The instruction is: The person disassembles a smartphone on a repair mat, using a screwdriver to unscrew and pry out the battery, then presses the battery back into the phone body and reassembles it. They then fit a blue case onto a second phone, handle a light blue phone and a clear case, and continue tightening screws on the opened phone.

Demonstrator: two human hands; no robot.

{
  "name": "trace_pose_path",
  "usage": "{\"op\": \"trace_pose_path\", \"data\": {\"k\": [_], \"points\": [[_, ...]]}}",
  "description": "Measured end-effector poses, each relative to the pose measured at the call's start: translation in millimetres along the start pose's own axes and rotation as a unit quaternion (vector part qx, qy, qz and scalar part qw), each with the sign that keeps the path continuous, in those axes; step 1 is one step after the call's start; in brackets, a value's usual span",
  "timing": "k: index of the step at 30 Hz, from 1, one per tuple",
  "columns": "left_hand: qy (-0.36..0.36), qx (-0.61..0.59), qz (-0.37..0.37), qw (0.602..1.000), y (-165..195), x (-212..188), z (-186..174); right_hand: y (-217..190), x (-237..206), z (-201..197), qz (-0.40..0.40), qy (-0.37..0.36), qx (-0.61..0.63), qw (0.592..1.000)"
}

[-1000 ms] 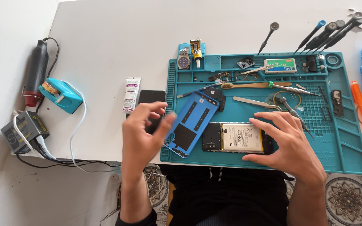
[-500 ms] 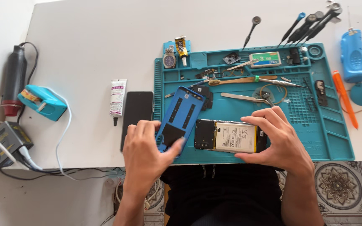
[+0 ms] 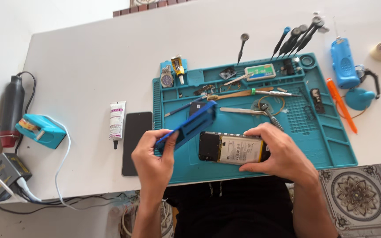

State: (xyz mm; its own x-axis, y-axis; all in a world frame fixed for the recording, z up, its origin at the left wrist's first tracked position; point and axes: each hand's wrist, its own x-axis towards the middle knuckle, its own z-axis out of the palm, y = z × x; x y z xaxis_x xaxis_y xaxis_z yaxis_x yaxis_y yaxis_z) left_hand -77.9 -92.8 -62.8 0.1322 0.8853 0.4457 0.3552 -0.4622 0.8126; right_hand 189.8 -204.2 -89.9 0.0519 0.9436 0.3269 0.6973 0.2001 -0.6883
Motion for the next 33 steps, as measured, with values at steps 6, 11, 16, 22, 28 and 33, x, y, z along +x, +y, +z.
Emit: {"op": "trace_pose_path", "data": {"k": [6,11,16,22,28,33], "points": [[-0.074,-0.122,-0.093,0.985,-1.3,1.5,21.5,5.0,-8.9,1.0,-0.031,0.036,0.016,0.999],[-0.104,-0.199,-0.163,0.961,-5.8,-4.4,36.0,6.2,-7.6,0.3,-0.060,0.047,0.006,0.997],[-0.124,-0.173,-0.127,0.969,-13.4,-6.9,40.6,3.9,-4.6,-0.7,-0.058,0.027,-0.032,0.997],[-0.178,-0.101,-0.123,0.971,-14.9,-6.6,36.5,9.5,-10.4,6.8,-0.052,0.098,0.013,0.994],[-0.226,-0.116,-0.106,0.961,-17.9,-6.7,29.8,12.9,-5.9,3.4,-0.275,0.190,-0.003,0.942],[-0.242,-0.143,0.079,0.956,-19.2,-11.0,25.6,4.0,-7.4,3.8,-0.290,0.201,-0.140,0.925]]}}
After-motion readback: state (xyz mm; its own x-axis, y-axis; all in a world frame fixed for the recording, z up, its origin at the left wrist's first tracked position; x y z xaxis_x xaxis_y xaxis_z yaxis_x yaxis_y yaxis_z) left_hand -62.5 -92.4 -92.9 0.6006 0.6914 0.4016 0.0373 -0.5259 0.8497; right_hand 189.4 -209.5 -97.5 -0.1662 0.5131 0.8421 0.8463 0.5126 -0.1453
